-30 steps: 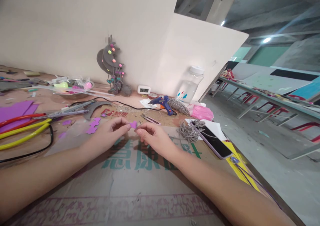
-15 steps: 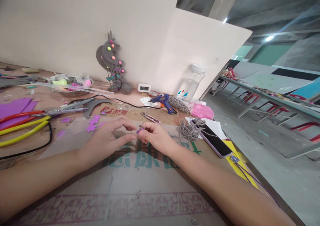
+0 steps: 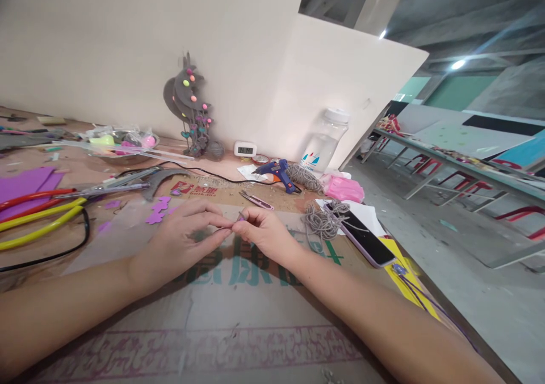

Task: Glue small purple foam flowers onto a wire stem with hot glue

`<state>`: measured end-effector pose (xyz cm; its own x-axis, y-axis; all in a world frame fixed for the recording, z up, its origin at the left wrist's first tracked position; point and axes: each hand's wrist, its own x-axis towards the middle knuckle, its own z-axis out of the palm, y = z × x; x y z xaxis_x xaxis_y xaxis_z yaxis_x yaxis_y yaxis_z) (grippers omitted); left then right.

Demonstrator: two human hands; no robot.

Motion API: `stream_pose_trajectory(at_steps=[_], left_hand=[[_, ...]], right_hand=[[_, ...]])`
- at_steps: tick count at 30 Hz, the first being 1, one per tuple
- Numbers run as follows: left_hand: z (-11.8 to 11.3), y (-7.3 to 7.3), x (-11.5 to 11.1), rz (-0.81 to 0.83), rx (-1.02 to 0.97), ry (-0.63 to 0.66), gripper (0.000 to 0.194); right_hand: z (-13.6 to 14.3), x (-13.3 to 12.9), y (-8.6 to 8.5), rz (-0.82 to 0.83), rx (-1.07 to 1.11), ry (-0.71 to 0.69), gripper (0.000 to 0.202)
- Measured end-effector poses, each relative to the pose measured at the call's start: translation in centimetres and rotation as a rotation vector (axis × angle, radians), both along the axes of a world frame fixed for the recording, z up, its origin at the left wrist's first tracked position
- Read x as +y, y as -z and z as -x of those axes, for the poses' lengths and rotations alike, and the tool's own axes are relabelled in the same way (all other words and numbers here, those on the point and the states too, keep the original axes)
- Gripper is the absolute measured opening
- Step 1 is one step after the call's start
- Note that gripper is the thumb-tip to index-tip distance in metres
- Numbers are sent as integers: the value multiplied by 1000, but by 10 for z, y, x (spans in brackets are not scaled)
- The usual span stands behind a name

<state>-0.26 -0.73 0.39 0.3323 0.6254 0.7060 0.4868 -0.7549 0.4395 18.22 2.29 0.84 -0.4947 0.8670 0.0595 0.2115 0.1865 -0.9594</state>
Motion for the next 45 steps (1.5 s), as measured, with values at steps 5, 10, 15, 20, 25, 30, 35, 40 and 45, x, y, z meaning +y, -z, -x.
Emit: stream_pose_trajectory(at_steps=[5,10,15,20,25,30,35,40,45], left_hand=[[0,0,2,-41,28,-25,6],[-2,-3,-2,37,42,-35,9],[-2,-8,-4,172,14,15,12],[-1,-7,-2,194,-40,-2,10],[-1,-4,-3,97,-22,54,10],[-2,-2,-3,30,-24,35,8],[-1,0,-1,-54,-16,14,8],[-1,1,-1,-88,30,-39,5],[-2,-3,-5,7,66,-37,11]], right_hand=[[-1,1,3,-14,-48,21,39],[0,0,4,-2,-81,15,37],[0,3,2,21,-3,1,40],[-3,7,3,75,87,-190,47],[-5,8,5,79,88,-247,47],[-5,8,8,60,58,-228,43],[-3,5,5,38,23,-169,44],[0,1,1,17,-37,-114,41],[0,1,2,14,-63,-135,38]])
